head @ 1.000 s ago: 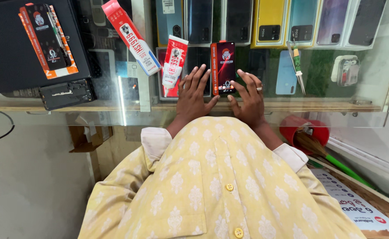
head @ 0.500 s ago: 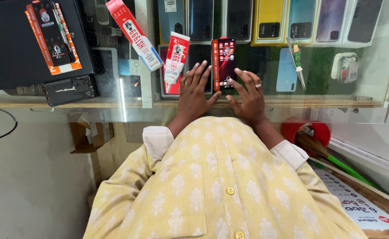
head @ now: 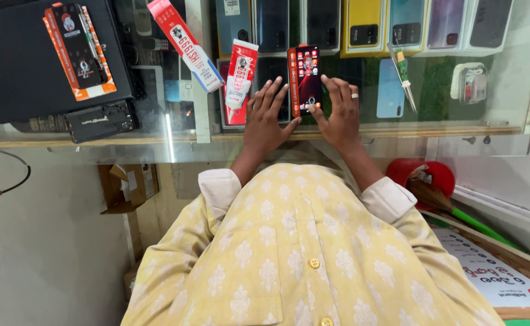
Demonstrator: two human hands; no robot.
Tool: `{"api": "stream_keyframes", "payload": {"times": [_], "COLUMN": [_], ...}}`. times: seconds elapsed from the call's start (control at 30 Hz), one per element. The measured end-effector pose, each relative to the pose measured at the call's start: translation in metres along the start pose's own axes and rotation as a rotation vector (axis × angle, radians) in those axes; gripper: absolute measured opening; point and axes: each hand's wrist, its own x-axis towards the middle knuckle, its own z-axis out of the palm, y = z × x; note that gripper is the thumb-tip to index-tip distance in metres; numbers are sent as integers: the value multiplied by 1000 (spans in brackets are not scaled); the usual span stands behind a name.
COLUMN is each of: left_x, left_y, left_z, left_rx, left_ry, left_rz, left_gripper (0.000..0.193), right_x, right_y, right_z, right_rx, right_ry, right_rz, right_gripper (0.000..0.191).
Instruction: The person disassembles a smartphone by hand. They remove the back cover and separate the internal components from the frame, leaving the parts in hand.
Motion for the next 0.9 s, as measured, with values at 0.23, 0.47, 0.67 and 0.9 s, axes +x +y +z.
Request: {"api": "stream_keyframes", "payload": {"times": [0.23,0.47,0.67,0.9], "left_x": [-4,-4,-5,-4], "left_y": [-7,-12,-14,-14], "left_z": [1,2,2,1], "left_rx": [-43,-79,-81,-54], "left_ry": [8,-4,6,23], "left_rz": [10,19,19,4], "left_gripper": [79,78,77,72], "right_x": [-3,-4,-6,-8], "right_y": [-6,-9,-14,-15], "right_z": [3,1,-2,2], "right_rx": [17,38,32,52], "right_ry": [63,85,128,120], "right_rz": [-39,-58,-137,-131], "right_gripper": [48,36,33,32]}}
